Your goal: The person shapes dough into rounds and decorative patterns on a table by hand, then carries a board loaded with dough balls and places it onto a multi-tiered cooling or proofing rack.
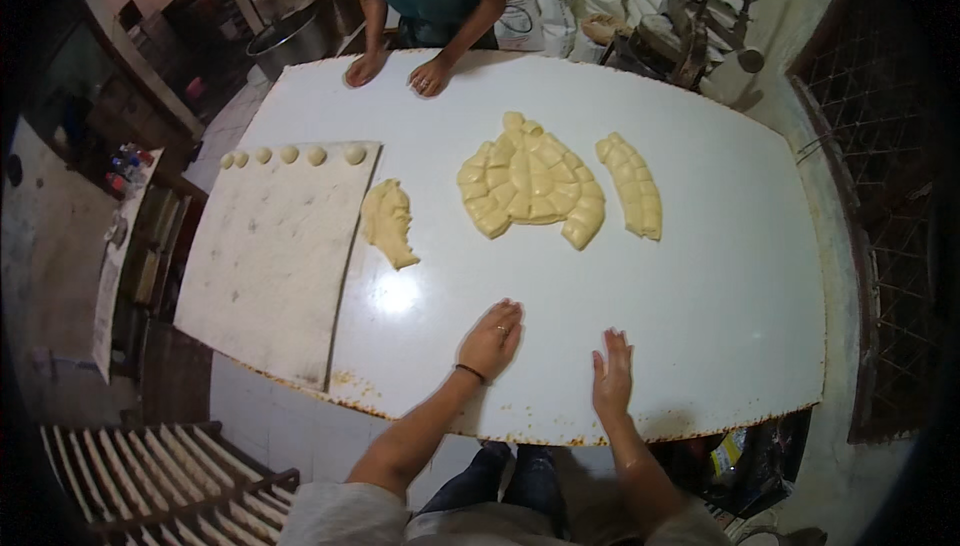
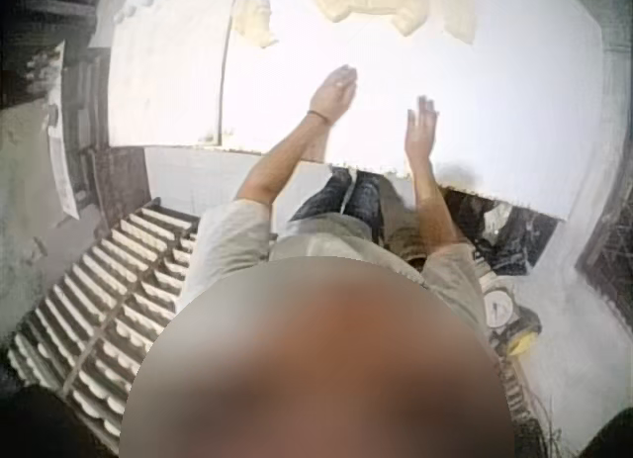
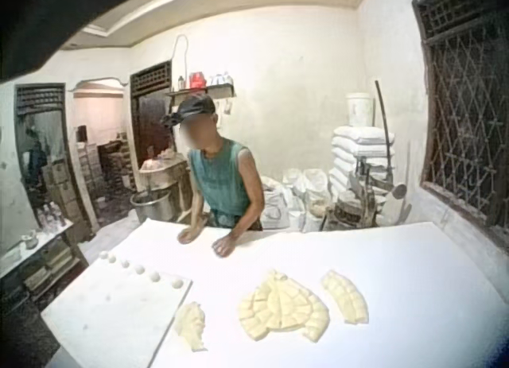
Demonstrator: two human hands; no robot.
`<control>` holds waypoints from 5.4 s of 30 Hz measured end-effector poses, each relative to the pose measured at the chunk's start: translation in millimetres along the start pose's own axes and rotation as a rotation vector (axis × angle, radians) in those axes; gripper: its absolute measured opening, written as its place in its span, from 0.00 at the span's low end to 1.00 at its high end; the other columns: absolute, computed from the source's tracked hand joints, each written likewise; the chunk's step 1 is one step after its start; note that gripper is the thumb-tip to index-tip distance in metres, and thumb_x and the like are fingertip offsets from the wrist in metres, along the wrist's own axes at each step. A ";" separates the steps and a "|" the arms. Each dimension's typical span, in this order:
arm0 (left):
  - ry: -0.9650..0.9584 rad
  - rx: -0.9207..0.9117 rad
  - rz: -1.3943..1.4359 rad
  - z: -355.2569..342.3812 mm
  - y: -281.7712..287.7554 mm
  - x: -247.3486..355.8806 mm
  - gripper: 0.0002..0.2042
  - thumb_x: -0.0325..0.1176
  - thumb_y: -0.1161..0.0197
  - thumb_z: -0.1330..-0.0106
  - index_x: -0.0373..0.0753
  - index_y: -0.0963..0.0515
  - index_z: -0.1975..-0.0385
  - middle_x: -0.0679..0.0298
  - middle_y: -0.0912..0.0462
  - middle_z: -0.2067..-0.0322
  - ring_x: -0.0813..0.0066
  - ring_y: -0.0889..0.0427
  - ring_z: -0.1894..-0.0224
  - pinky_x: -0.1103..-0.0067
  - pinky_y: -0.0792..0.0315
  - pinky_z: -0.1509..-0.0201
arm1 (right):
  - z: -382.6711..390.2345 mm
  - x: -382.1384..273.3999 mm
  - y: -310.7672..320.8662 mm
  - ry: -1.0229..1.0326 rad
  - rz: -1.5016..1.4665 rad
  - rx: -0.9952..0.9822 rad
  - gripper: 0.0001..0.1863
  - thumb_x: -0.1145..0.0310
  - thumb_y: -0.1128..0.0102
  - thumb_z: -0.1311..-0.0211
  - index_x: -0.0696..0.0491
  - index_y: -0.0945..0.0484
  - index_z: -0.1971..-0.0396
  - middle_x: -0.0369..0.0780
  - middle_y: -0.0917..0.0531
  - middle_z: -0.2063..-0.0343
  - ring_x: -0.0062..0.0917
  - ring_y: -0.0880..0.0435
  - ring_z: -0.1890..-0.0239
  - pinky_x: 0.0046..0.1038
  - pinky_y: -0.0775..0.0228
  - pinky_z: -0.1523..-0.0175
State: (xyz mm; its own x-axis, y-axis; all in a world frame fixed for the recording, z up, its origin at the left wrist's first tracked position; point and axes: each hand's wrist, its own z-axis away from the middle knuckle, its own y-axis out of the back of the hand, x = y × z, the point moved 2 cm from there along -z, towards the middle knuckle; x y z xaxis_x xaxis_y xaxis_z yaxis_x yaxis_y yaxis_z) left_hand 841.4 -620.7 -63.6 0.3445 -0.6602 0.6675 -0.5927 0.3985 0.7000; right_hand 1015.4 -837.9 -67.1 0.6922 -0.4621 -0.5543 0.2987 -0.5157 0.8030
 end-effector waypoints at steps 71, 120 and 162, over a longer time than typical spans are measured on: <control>0.659 0.755 0.296 204.6 259.4 -125.5 0.22 0.27 0.32 0.33 0.33 0.23 0.39 0.54 0.14 0.56 0.63 0.13 0.55 0.71 0.19 0.50 | 61.3 -117.2 9.0 -0.577 -0.553 -0.482 0.27 0.76 0.33 0.34 0.58 0.26 0.36 0.41 0.18 0.49 0.28 0.15 0.50 0.31 0.21 0.45; -1.286 -0.775 1.222 -10.5 35.3 487.8 0.11 0.30 0.40 0.27 0.32 0.20 0.51 0.55 0.19 0.49 0.63 0.18 0.46 0.71 0.27 0.34 | -65.9 -9.6 -48.9 -0.367 -0.318 -0.272 0.27 0.63 0.23 0.41 0.61 0.26 0.49 0.50 0.18 0.54 0.40 0.17 0.51 0.39 0.25 0.43; -1.157 -0.586 0.667 116.6 115.5 472.5 0.06 0.30 0.38 0.29 0.35 0.17 0.63 0.59 0.18 0.56 0.66 0.19 0.53 0.71 0.26 0.43 | 22.3 -75.6 -87.4 -0.204 -0.395 -0.019 0.18 0.62 0.32 0.29 0.50 0.20 0.43 0.44 0.13 0.52 0.34 0.12 0.53 0.33 0.21 0.50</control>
State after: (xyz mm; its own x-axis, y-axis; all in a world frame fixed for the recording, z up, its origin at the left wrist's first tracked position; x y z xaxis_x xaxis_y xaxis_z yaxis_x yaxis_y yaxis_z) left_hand 850.8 -960.9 303.0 -0.8039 -0.2731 0.5283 0.0687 0.8397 0.5387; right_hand 922.3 -774.0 -100.2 0.3788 -0.3661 -0.8500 0.5280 -0.6688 0.5234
